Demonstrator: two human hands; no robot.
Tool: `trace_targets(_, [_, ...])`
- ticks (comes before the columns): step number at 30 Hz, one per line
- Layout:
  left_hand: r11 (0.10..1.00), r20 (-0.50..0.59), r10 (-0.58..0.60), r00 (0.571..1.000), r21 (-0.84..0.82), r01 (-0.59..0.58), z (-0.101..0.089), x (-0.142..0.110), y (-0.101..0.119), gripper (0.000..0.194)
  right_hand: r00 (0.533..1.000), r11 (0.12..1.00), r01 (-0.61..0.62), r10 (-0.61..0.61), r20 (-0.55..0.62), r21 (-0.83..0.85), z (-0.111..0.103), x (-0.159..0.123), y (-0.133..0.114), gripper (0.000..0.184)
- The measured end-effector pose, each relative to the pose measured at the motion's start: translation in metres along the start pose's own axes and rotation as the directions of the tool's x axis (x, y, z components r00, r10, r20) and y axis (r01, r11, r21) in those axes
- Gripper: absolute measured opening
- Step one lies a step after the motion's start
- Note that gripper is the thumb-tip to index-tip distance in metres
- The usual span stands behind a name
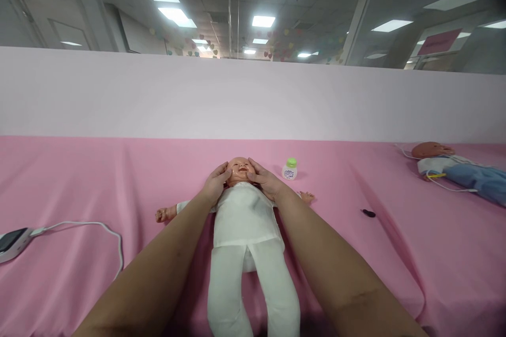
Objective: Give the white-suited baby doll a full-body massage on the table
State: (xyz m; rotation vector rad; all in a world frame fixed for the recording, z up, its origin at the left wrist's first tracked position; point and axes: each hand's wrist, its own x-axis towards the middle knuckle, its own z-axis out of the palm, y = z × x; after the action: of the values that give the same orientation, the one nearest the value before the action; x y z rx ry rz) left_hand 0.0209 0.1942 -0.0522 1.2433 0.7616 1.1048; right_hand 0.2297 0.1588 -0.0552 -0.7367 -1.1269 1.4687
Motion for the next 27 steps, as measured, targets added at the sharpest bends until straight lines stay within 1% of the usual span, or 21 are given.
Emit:
trace_targets(2, [1.000,-0.005,0.008,1.000,0.019,-0.007,0.002,-0.001,0.002,0.061,1.000,1.000,0.006,-0.006,-0.018,0.003,-0.001,0.002,0.002,0.098])
trace_targets(5, [0.999,0.005,0.028,1.000,0.020,-0.028,0.003,-0.003,0.004,0.063,1.000,1.000,0.008,-0.008,-0.029,0.003,-0.002,0.004,0.002,0.096])
trace_targets(9, [0.995,0.086,0.091,0.992,0.034,-0.094,0.003,-0.006,0.006,0.066,1.000,1.000,0.005,-0.005,-0.014,-0.014,0.002,-0.001,-0.002,0.107])
trace_targets(11, [0.992,0.070,0.093,0.993,0.077,-0.098,0.002,-0.007,0.007,0.074,1.000,1.000,-0.014,0.014,-0.001,-0.013,0.005,-0.004,-0.006,0.115])
trace_targets(13, [0.990,0.038,0.071,0.997,0.116,-0.075,0.002,-0.008,0.007,0.084,1.000,1.000,-0.024,0.024,0.001,-0.012,0.008,-0.007,-0.008,0.120])
trace_targets(15, [0.989,0.033,0.046,0.998,0.136,-0.050,0.001,-0.008,0.007,0.091,1.000,1.000,-0.022,0.022,0.002,-0.015,0.008,-0.009,-0.010,0.121])
trace_targets(17, [0.989,0.034,0.036,0.999,0.142,-0.041,0.000,-0.008,0.007,0.095,1.000,0.999,-0.018,0.019,0.009,-0.027,0.007,-0.009,-0.009,0.118])
trace_targets(19, [0.990,0.031,0.050,0.998,0.133,-0.054,-0.001,-0.006,0.005,0.093,1.000,0.999,-0.021,0.022,0.016,-0.032,0.004,-0.007,-0.008,0.115])
trace_targets(21, [0.994,0.032,0.059,0.998,0.090,-0.062,0.000,-0.005,0.003,0.085,0.999,1.000,-0.025,0.025,0.024,-0.015,0.001,-0.005,-0.006,0.115])
trace_targets(24, [1.000,0.003,0.006,1.000,0.001,-0.006,0.002,-0.003,0.004,0.073,0.999,1.000,-0.028,0.028,0.025,0.004,-0.001,-0.001,-0.003,0.111])
trace_targets(27, [0.998,-0.035,-0.052,0.998,-0.038,0.051,0.005,-0.005,0.007,0.069,1.000,1.000,-0.019,0.019,-0.002,-0.009,-0.002,0.001,-0.001,0.102])
